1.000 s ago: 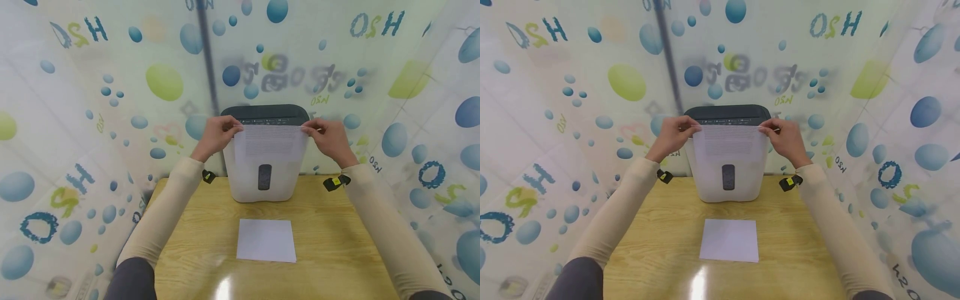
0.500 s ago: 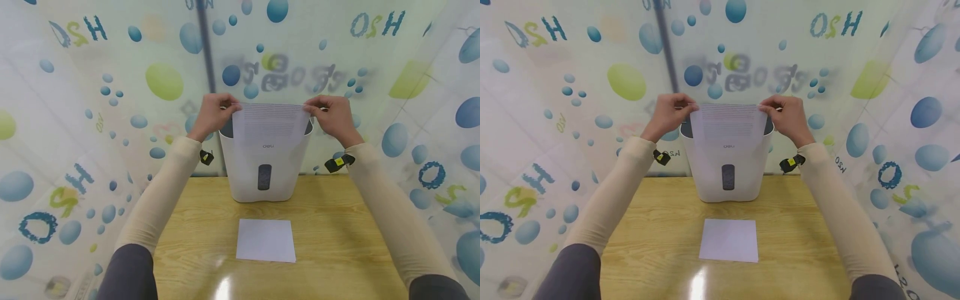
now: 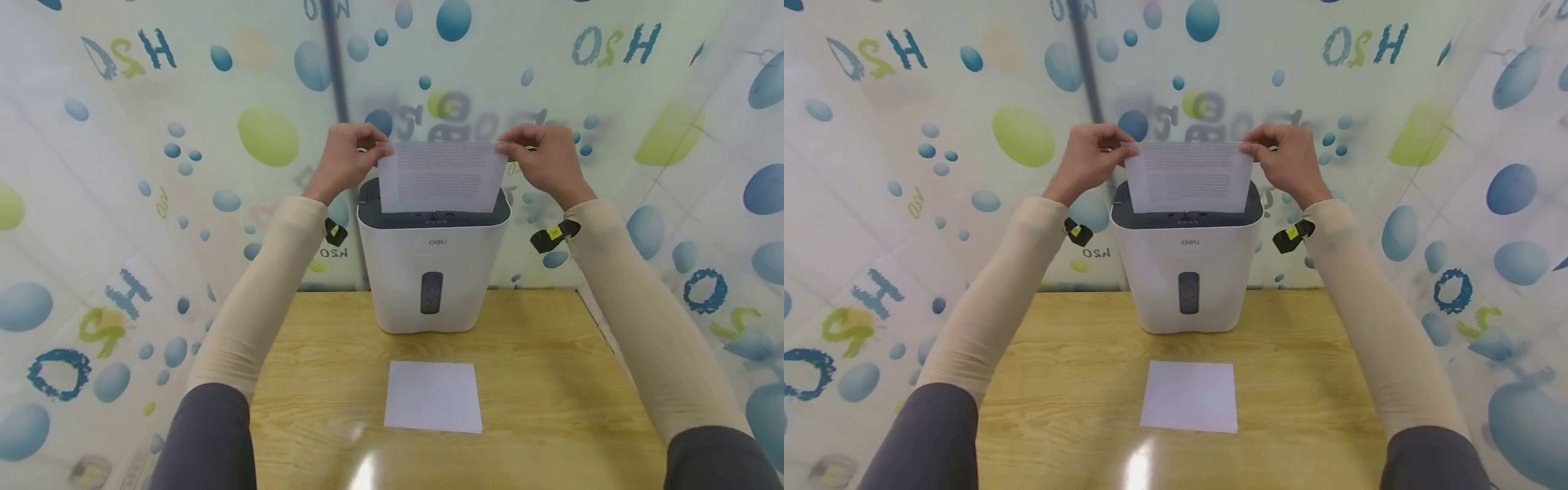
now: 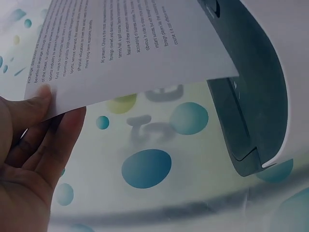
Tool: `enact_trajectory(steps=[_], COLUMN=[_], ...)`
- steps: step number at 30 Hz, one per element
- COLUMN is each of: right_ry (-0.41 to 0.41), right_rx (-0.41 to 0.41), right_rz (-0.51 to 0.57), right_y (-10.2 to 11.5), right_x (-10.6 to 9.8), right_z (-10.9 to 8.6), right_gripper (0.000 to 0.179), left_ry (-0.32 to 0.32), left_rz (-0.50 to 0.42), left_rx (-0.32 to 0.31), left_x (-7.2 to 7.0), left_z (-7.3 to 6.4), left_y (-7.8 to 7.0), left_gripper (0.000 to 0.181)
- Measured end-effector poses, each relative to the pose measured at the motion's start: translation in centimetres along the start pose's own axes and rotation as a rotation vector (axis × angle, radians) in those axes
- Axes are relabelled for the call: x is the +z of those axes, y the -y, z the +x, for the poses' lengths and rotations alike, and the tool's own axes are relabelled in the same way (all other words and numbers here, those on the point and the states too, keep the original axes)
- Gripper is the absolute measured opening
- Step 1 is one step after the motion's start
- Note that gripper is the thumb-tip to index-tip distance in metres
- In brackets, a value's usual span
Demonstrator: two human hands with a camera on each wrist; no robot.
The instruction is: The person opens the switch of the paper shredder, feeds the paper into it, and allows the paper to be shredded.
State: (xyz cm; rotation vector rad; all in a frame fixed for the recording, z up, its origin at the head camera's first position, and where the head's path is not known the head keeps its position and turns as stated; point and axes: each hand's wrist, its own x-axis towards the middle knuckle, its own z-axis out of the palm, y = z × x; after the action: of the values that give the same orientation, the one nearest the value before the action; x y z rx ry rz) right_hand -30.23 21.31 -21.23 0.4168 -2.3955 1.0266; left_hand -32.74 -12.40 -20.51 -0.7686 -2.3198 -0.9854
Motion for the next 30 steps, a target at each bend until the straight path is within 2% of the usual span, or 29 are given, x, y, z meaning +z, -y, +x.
enact_trajectory(steps=[4, 9, 15, 24, 30], right_ry=[0.004, 0.008, 0.011, 0.034, 0.04], right_rx=[-0.002, -0.005, 0.04, 0.098, 0.121], right_rz=[-0.027, -0.013, 0.001, 0.014, 0.003], right_y=[0.3, 0.1, -0.5, -1.7, -2.4], right_x=[0.1, 0.6, 1.4, 2.6, 3.0], right_z=[1.0, 2.1, 3.5, 5.0, 5.4], right_gripper=[0.027, 0.027, 0.027, 0.028, 0.028], left_ry=[-0.009, -0.02, -0.014, -0.005, 0.013], left_rz=[0.012, 0.026, 0.036, 0.05, 0.069], left_rx=[-0.007, -0.027, -0.101, -0.145, -0.169], left_x=[-0.3, -0.3, 0.3, 1.5, 2.0], left_z=[0.7, 1.6, 2.8, 3.8, 4.3], left_y=[0.3, 0.9, 1.9, 3.4, 3.8], left_gripper=[0.014, 0.015, 0.016, 0.016, 0.016])
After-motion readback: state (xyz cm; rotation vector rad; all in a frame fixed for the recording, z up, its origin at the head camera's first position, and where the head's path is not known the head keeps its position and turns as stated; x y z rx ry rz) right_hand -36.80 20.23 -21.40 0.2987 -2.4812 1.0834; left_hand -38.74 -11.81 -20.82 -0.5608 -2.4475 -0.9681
